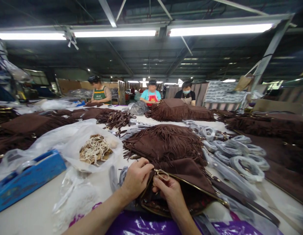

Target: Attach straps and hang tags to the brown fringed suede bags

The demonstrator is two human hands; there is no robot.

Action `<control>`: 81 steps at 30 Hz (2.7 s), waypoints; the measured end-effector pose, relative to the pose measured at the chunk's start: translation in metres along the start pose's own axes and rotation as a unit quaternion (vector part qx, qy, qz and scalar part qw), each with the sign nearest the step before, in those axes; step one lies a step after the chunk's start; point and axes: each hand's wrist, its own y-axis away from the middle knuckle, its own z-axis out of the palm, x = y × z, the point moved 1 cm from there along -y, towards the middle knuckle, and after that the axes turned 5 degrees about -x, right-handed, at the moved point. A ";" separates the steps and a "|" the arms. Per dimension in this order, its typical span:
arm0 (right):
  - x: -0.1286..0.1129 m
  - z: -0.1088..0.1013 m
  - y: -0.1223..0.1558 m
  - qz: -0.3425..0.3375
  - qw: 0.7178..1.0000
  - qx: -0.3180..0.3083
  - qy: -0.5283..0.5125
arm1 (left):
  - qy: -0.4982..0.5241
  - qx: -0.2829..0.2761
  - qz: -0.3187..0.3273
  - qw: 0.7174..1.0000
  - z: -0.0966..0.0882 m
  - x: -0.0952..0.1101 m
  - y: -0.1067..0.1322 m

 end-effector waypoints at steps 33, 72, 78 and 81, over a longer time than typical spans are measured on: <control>-0.017 -0.045 0.048 -0.110 0.805 -0.071 0.579 | 0.277 0.035 -0.146 0.949 0.013 0.012 -0.011; -0.005 -0.038 0.049 -0.189 0.927 0.149 0.287 | 0.446 -0.166 -0.059 0.878 0.006 0.038 0.003; -0.003 -0.033 0.051 -0.157 0.961 0.141 0.180 | 0.373 -0.173 -0.021 0.911 0.009 0.041 0.006; -0.008 -0.029 0.054 -0.147 0.965 0.174 0.129 | 0.359 -0.121 0.001 0.925 0.005 0.042 0.003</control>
